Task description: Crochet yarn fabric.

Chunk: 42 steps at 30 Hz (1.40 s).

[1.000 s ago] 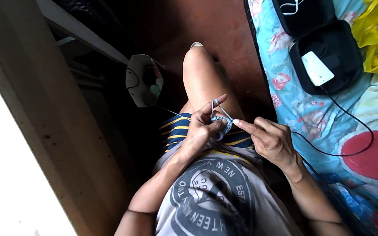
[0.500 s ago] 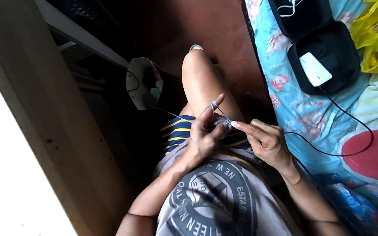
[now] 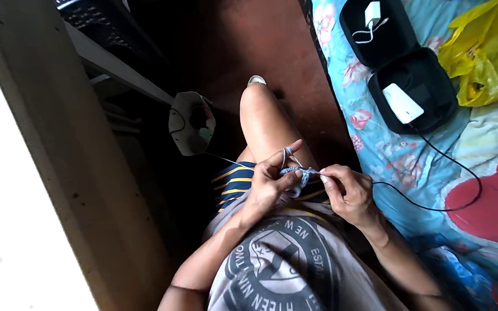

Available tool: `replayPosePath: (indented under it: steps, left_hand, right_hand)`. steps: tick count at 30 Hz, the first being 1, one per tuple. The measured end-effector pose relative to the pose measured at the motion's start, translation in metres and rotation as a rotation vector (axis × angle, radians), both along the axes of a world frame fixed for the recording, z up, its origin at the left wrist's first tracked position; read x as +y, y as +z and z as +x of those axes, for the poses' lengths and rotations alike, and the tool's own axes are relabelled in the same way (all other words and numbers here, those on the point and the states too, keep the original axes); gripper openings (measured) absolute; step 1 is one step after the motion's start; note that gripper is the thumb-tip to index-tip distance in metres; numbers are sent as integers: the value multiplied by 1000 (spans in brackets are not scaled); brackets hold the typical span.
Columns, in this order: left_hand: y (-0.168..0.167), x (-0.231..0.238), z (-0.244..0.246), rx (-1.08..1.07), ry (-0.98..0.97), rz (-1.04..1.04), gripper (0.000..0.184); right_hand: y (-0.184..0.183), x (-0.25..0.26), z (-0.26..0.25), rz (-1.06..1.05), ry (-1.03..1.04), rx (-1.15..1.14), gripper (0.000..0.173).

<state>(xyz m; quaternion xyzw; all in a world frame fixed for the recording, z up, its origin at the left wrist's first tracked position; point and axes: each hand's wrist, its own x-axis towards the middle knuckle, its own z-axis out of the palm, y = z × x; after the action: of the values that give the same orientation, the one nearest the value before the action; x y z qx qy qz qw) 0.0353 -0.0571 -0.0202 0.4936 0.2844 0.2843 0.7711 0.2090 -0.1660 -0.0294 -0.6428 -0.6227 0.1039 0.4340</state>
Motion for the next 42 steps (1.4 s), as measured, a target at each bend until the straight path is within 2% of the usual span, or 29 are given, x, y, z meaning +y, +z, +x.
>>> replayPosePath:
  steps: [3,9,17,19,21,23,26,28,30,35,42]
  left_hand:
    - [3,6,-4,10,-38,-65,51]
    - [3,15,-9,-18,-63,-142,46]
    - [-3,19,-10,-58,-84,-231,44]
    - [-2,17,-10,-14,-92,-154,45]
    - [2,12,-8,60,-113,7,47]
    - [4,3,-3,91,-111,127,49]
    - [2,-3,2,56,-86,143,49]
    - [0,-2,2,14,-53,103,48]
    - [1,1,1,4,-23,46,47]
    - [3,5,-1,21,46,-26,44]
    - [3,5,-1,63,52,-3,37]
  right_hand:
    - [-2,-1,8,34,33,-109,20]
    - [-2,1,12,62,57,-184,18]
    - [-3,-1,15,32,108,-161,20]
    - [-2,-1,15,0,131,-91,20]
    - [1,1,10,-59,150,26,19]
    - [5,4,3,-139,171,240,24]
    - [9,7,-2,-219,196,632,30]
    - [8,9,0,-210,198,716,29]
    - [5,10,5,-173,216,625,27]
    - [-2,10,21,-125,230,188,28]
    - [7,12,38,-119,273,-114,38]
